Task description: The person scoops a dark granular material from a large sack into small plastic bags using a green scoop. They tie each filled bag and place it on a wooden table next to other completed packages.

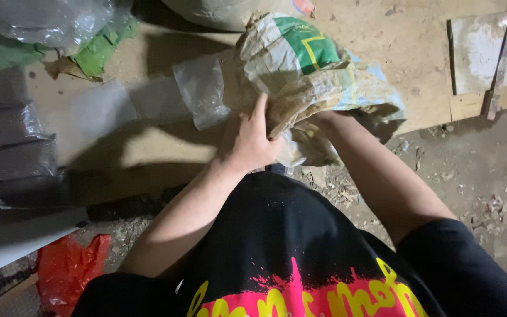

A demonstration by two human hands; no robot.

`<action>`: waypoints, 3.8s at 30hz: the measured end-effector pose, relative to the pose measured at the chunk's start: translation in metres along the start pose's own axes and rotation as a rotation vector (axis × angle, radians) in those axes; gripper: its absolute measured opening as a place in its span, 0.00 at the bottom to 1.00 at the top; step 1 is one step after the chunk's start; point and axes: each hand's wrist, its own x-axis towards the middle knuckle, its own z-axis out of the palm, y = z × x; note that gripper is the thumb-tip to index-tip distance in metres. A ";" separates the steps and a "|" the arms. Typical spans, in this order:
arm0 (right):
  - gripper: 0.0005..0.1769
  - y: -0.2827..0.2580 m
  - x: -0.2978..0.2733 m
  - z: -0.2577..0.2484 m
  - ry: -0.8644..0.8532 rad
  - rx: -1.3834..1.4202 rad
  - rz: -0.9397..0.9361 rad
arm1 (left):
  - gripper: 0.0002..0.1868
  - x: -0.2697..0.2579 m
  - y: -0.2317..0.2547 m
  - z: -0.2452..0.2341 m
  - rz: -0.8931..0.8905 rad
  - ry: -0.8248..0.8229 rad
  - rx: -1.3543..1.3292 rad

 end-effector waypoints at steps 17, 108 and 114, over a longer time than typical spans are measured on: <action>0.29 -0.106 -0.057 -0.125 0.071 -0.405 -0.160 | 0.40 0.026 0.044 -0.034 0.020 0.043 0.298; 0.15 -0.085 -0.153 -0.194 0.012 0.419 0.197 | 0.34 0.033 -0.091 0.034 -0.652 0.075 -0.352; 0.13 -0.071 -0.157 -0.180 0.064 0.500 0.137 | 0.32 -0.009 -0.128 -0.031 -0.649 0.118 0.172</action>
